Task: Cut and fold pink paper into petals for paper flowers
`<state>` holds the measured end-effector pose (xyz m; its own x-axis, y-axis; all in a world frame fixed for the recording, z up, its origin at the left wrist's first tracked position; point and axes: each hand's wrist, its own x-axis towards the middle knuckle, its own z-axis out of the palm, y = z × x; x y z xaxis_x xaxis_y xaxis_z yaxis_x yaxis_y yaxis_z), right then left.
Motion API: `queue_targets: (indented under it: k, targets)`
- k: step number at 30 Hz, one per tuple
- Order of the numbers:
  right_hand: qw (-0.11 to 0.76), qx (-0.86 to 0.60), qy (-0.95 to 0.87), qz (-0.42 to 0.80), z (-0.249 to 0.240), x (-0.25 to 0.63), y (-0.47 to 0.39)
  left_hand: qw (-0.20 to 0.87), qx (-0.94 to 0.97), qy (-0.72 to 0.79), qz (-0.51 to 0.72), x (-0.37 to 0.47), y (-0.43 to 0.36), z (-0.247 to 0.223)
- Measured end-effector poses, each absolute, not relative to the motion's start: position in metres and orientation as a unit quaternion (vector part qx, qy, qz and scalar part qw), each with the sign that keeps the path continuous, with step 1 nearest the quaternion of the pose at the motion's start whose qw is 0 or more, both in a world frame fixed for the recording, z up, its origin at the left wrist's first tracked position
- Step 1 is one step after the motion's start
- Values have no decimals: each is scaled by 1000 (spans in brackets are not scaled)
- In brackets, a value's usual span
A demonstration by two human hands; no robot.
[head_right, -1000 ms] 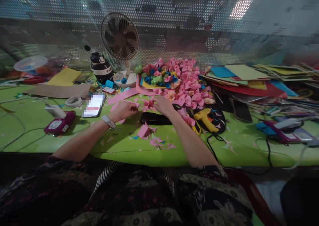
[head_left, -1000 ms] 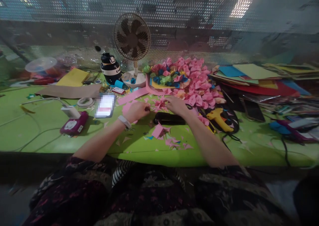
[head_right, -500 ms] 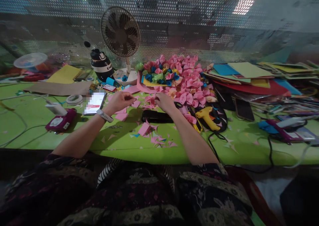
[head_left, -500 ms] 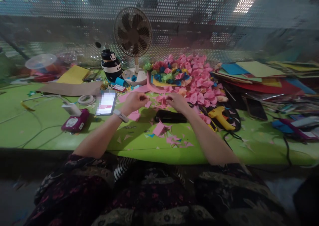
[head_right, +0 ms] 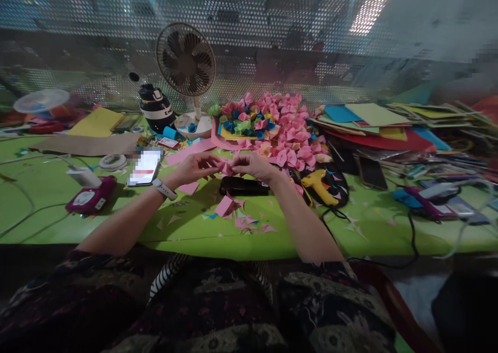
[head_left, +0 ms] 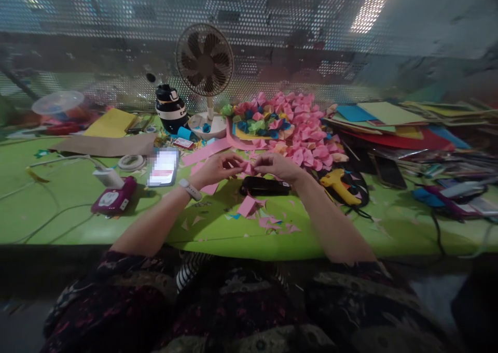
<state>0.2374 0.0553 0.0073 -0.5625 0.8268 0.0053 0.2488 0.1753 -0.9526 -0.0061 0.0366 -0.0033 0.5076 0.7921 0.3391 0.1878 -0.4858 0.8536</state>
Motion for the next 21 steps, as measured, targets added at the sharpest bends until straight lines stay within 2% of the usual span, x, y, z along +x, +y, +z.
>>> queue_targets:
  k: [5, 8, 12, 14, 16, 19, 21]
  targets:
    - [304, -394, -676, 544, 3, 231, 53, 499, 699, 323, 397, -3, 35, -3]
    - [325, -402, -681, 519, 13, 228, 50, 525, 658, 340, 420, -3, 34, 0]
    - [407, -423, -689, 426, 48, 254, 43, 532, 617, 364, 451, -6, 36, 0]
    - [426, -467, -698, 336, 64, 284, 35, 539, 614, 367, 446, -7, 37, 0]
    - [368, -557, -718, 198, 69, 320, 22, 542, 615, 366, 441, -7, 38, -1]
    - [145, -720, -678, 8, 57, 364, -3, 542, 612, 367, 443, -4, 36, -1]
    - [10, -773, -634, -12, 42, 379, -19, 544, 606, 371, 445, -2, 35, -2]
